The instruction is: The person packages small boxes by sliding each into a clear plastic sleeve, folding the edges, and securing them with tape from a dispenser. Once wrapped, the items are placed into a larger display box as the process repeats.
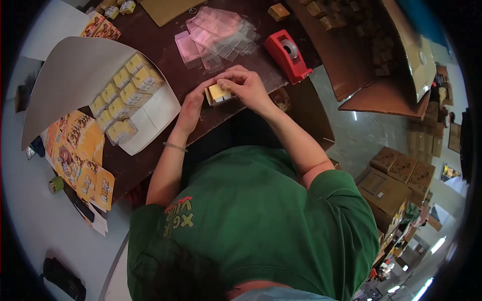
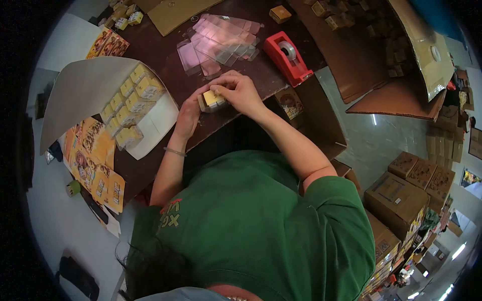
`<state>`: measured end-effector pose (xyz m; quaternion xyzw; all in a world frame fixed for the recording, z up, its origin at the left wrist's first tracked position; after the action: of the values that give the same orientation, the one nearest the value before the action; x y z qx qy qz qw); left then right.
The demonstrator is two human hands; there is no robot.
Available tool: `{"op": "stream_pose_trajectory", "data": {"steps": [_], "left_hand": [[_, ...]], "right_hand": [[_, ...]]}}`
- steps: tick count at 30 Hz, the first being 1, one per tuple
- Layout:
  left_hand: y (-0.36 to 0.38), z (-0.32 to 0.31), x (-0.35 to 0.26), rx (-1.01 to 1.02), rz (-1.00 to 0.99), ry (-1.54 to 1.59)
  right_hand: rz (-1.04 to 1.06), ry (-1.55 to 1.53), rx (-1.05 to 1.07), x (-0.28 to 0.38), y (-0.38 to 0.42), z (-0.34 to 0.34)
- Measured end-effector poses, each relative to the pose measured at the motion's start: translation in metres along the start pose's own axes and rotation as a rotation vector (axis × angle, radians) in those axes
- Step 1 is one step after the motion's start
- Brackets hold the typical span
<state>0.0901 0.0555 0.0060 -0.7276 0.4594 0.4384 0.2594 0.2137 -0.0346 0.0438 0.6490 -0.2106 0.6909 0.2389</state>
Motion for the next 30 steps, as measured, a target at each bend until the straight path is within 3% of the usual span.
{"op": "stream_pose_trajectory", "data": {"steps": [2,4,7,10,15,18,22,25,26,28,30], "left_hand": [[-0.007,-0.013,-0.007,-0.088,0.111,-0.283],[-0.01,-0.015,-0.005,-0.121,0.073,-0.226],[-0.011,-0.016,-0.011,-0.137,0.056,-0.284],[-0.013,-0.018,-0.012,-0.107,0.075,-0.286],[-0.011,-0.008,-0.007,-0.141,0.015,-0.334],[-0.008,-0.008,-0.002,-0.163,0.007,-0.327],[-0.004,-0.014,0.002,-0.183,0.021,-0.16],[0.005,-0.02,-0.005,0.045,-0.064,-0.16],[0.01,-0.02,-0.002,0.097,-0.03,-0.368],[0.013,-0.021,0.0,0.146,0.032,-0.438],[0.009,-0.023,-0.006,0.146,0.051,-0.542]], "right_hand": [[0.06,-0.004,-0.005,0.003,0.004,0.002],[0.436,0.256,-0.25,0.035,0.03,0.019],[0.977,0.44,-0.011,0.073,0.075,0.007],[0.837,0.453,-0.044,0.076,0.057,0.005],[0.351,0.338,0.111,0.059,0.014,-0.001],[0.392,0.369,0.059,0.056,0.012,0.0],[0.201,0.299,0.083,0.04,0.003,0.002],[0.066,0.204,0.192,0.022,-0.002,0.001],[-0.006,0.166,0.242,0.017,-0.005,0.001],[-0.105,0.156,0.284,0.02,-0.004,-0.003],[0.023,0.27,0.245,0.032,-0.005,0.001]]}}
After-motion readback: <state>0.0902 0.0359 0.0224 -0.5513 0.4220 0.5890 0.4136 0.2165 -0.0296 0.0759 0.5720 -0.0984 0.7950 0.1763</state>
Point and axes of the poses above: each hand's wrist, its own y-axis away from the middle knuckle, its own z-axis out of the back of the hand, x = y × z, the point moved 7 cm from there along -y, towards the middle knuckle, and after that the axes turned 6 degrees about -x, right-handed, at the moved point
